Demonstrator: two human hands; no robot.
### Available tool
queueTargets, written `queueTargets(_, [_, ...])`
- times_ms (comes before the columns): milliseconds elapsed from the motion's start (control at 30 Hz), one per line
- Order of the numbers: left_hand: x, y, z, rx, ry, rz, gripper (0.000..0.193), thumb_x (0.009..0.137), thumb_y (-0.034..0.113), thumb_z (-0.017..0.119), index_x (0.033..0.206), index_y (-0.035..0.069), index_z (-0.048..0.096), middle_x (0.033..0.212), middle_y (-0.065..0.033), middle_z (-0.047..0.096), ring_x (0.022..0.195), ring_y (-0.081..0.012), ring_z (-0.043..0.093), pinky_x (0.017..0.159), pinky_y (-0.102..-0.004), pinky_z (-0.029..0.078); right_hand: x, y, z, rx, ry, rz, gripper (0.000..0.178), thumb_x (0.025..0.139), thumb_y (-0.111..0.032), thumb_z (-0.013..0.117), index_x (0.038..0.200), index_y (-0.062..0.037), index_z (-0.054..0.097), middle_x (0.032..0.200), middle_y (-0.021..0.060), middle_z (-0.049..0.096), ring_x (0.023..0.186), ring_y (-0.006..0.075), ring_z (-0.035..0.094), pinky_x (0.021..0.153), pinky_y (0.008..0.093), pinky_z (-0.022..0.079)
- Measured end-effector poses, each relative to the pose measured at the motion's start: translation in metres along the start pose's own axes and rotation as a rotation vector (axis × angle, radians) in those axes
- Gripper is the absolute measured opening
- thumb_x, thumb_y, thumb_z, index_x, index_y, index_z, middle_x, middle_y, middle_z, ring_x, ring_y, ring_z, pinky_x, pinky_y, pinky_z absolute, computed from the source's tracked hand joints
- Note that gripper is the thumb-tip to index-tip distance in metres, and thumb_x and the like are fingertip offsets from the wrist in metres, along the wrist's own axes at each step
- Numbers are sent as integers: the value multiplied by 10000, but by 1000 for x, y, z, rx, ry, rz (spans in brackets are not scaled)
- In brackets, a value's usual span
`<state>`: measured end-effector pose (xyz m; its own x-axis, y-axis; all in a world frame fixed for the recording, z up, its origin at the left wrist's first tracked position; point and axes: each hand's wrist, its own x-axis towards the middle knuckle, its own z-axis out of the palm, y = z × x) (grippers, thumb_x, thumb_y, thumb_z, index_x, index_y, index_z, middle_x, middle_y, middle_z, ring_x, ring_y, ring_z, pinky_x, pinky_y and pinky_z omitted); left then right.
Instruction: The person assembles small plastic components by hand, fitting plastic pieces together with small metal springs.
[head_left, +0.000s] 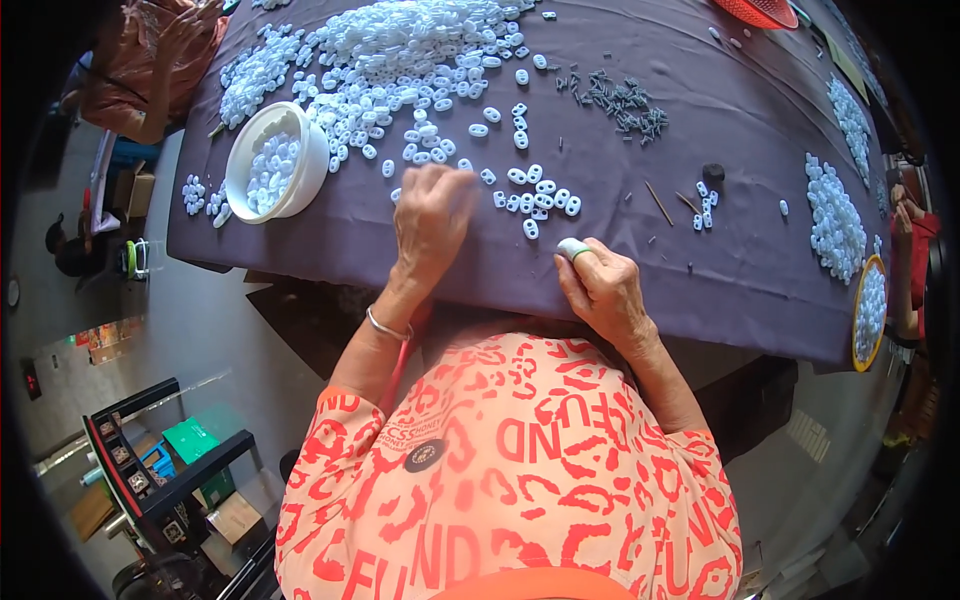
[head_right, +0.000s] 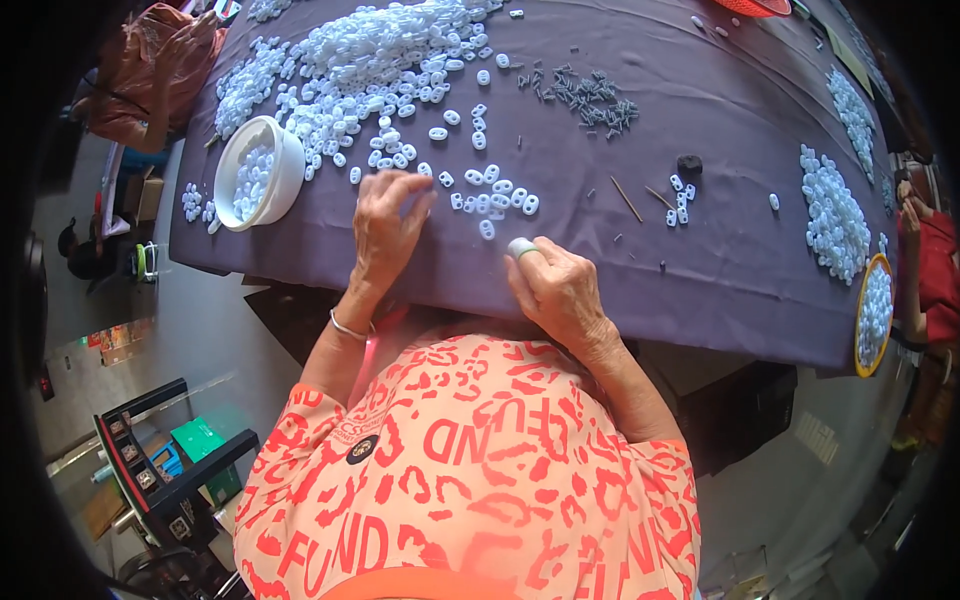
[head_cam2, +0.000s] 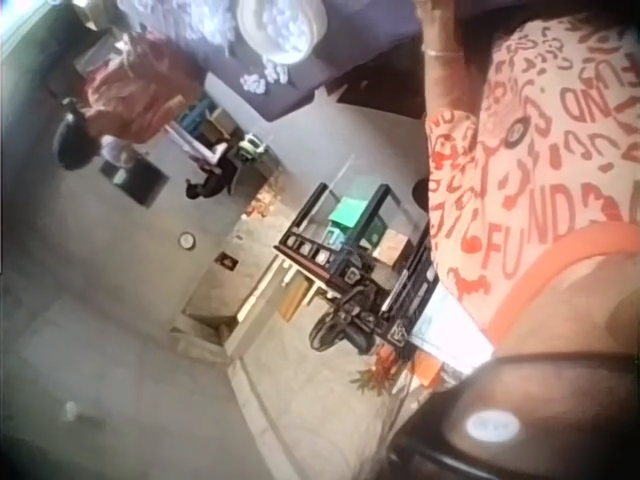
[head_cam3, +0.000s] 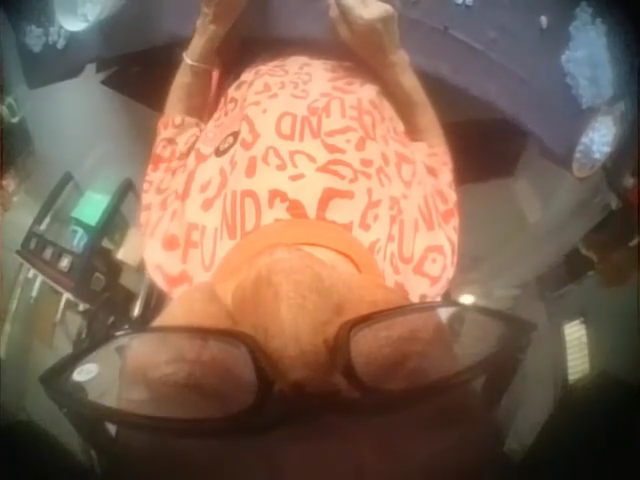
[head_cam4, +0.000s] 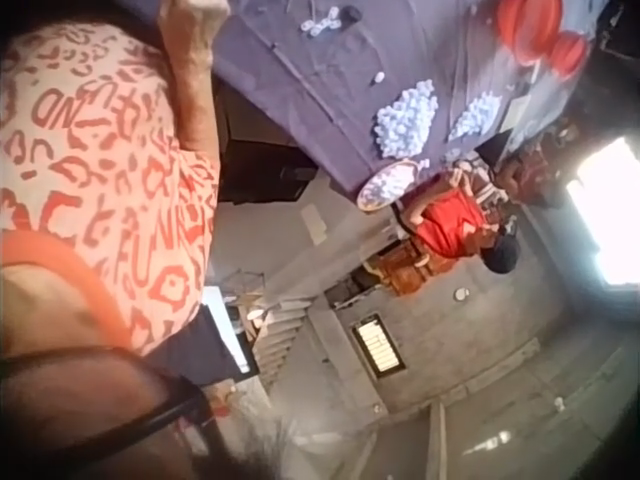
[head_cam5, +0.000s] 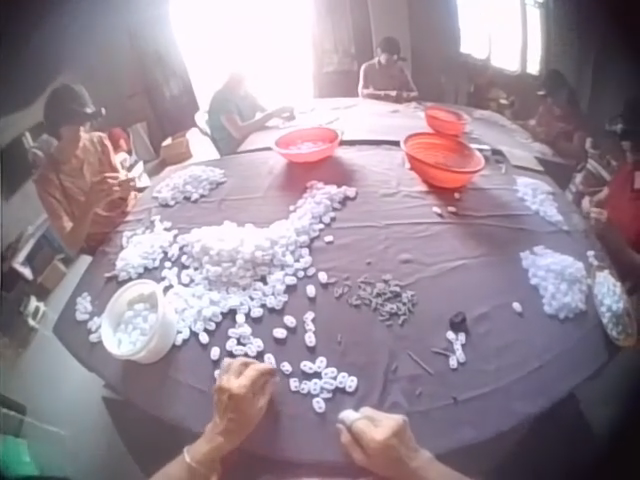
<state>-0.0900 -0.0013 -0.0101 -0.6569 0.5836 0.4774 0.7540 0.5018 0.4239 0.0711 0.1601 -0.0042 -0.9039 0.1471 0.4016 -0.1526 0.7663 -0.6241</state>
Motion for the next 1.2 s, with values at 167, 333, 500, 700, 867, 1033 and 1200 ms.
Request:
queueTargets(167, [28,-4,5,44,-157,86,221,622,175,739,814,116,647,832,-49,556,842,-237,506,749,-351,410,-1,-1,-1,-31,-5,28,84,751,-16,622,797,12,558,649,118,521,530,273,538,473,338,427])
queueTargets(333, [34,-9,3,-7,-282,135,164,667,154,716,796,92,634,836,-55,562,834,-255,512,732,-363,423,-5,4,-1,-13,14,56,85,741,-21,624,793,5,562,662,115,516,547,284,544,484,348,437])
queueTargets(500, [25,-3,3,-25,-260,138,126,716,106,671,826,76,617,837,-55,583,813,-249,537,706,-345,442,3,22,-17,-131,156,138,131,738,-10,622,865,-4,591,745,121,521,601,288,552,513,359,441])
queueTargets(700, [27,-2,1,-15,-263,179,130,735,91,652,860,76,623,851,-50,603,809,-233,552,711,-337,445,20,51,-37,-327,213,241,101,739,-40,627,827,-10,589,763,100,513,643,271,554,567,360,442])
queueTargets(867, [29,-6,4,6,-189,227,97,735,76,640,830,83,623,790,-37,604,772,-224,548,699,-335,436,33,67,-42,-384,3,97,101,730,-81,630,755,-36,543,773,82,505,697,257,564,608,375,469])
queueTargets(1033, [29,2,0,86,-174,230,106,736,57,648,840,72,633,790,-51,617,777,-224,552,706,-325,442,44,72,-46,-453,-152,-7,113,725,-88,604,744,-46,501,747,92,495,693,257,568,603,382,465])
queueTargets(1200, [8,10,-2,-438,55,-226,134,763,12,648,892,42,627,779,-47,635,668,-151,584,581,-261,458,47,52,-35,-296,-149,49,116,708,-84,615,747,-42,514,726,98,496,636,290,557,568,384,459])
